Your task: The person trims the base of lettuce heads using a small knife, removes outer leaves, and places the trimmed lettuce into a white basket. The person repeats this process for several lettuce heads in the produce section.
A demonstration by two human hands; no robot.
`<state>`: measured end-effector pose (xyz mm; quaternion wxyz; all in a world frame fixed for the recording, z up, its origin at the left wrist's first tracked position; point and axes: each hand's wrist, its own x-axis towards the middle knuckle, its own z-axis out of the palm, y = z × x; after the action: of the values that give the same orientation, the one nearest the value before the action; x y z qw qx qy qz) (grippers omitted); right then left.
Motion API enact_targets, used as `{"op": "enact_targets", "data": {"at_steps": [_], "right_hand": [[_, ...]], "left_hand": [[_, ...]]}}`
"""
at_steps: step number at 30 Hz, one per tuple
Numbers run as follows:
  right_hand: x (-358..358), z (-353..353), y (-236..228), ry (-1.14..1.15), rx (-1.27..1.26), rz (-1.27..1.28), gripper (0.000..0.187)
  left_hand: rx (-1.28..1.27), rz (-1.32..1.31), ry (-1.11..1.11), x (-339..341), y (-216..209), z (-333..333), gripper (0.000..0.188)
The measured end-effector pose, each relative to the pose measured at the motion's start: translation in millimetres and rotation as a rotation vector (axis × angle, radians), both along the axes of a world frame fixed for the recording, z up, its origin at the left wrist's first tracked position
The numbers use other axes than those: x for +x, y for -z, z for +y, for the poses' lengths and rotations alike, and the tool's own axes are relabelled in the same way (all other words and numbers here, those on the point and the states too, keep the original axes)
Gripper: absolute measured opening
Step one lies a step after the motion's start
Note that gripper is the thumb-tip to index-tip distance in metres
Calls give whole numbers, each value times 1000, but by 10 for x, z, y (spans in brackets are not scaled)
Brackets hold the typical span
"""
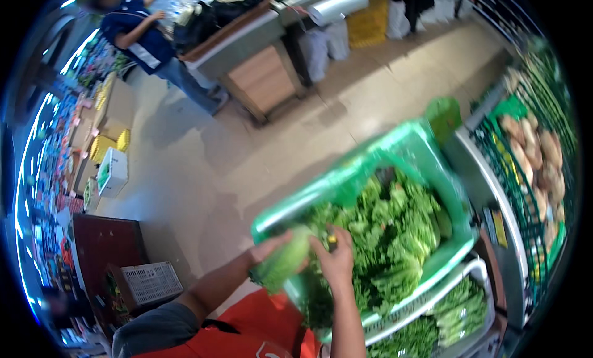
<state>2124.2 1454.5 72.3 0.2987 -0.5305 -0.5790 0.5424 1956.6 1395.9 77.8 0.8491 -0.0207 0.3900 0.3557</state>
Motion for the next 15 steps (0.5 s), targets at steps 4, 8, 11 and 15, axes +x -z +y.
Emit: {"op": "enact_targets", "data": {"at_steps": [4,8,11,15], "right_hand": [[-43,-53,-38,-30,-282,92,39],[46,-3,-173,52,-553,300,24],[115,34,-169,73,-421,338,16],[111,-5,-178,146,-447,303,13]], "left_hand": [[145,-185,50,-65,242,-110,51],[174,-59,63,103,-52,16,53],[192,-23,10,254,-78,81,50],[224,-4,66,88,139,40,47]]}}
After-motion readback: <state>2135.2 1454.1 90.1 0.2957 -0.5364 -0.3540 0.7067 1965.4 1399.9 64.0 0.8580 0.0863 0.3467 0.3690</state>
